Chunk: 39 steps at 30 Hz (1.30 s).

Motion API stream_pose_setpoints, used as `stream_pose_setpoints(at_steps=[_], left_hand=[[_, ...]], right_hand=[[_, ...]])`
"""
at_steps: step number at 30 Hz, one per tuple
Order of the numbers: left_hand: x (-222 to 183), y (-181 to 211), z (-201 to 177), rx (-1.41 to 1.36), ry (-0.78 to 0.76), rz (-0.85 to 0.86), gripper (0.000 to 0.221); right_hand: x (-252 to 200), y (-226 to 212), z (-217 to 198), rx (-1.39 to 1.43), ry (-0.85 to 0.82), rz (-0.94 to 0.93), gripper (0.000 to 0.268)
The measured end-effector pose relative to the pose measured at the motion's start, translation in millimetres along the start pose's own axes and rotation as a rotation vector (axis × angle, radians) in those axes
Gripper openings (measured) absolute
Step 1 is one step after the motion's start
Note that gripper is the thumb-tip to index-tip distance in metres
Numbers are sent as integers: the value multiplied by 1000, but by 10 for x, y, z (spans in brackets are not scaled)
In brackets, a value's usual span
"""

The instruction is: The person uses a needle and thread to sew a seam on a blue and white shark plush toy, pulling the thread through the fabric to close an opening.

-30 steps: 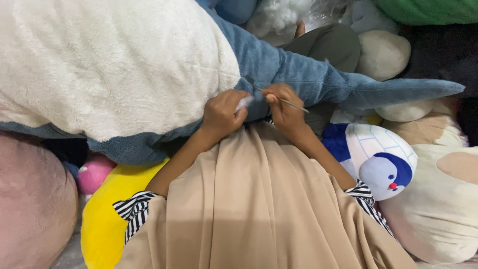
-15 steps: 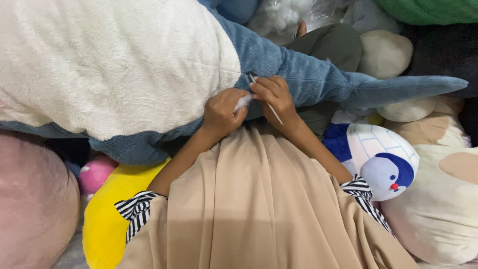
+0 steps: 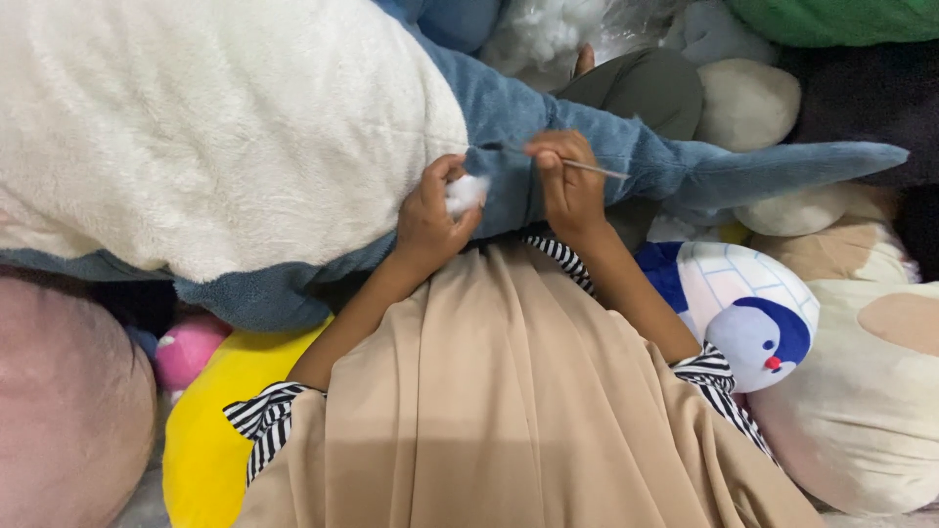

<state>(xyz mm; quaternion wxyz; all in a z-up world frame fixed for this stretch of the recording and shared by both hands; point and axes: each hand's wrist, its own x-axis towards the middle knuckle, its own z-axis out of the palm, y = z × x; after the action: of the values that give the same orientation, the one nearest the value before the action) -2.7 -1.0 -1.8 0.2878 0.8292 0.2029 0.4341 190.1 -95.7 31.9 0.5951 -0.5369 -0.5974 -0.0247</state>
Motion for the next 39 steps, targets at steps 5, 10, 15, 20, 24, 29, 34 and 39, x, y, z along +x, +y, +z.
stream_pose_setpoints(at_steps=[5,10,15,20,24,29,34,39], left_hand=[[4,18,18,7,-34,-48,59],[20,103,-47,-14,-81,-115,59],[92,128,-94,-200,-137,-314,53],[55,130,-110,-278,-159,-432,35],[-3,74,-43,-310,-183,-456,26],[-9,38,-20,-216,-217,-386,29],[4,84,43,-101,-182,-285,28],[9,93,21,-20,-168,-11,15]], right_hand=[[-119,2,-11,2,-50,59,31],[-158,-49,78,15,-85,133,29],[-129,-95,-170,365,58,261,32],[-70,-232,-428,647,169,340,41],[-275,-108,-136,302,57,447,25],[-157,-325,207,145,-111,378,26],[-220,-200,323,8,-142,252,24],[-243,-23,233,-117,-149,237,4]])
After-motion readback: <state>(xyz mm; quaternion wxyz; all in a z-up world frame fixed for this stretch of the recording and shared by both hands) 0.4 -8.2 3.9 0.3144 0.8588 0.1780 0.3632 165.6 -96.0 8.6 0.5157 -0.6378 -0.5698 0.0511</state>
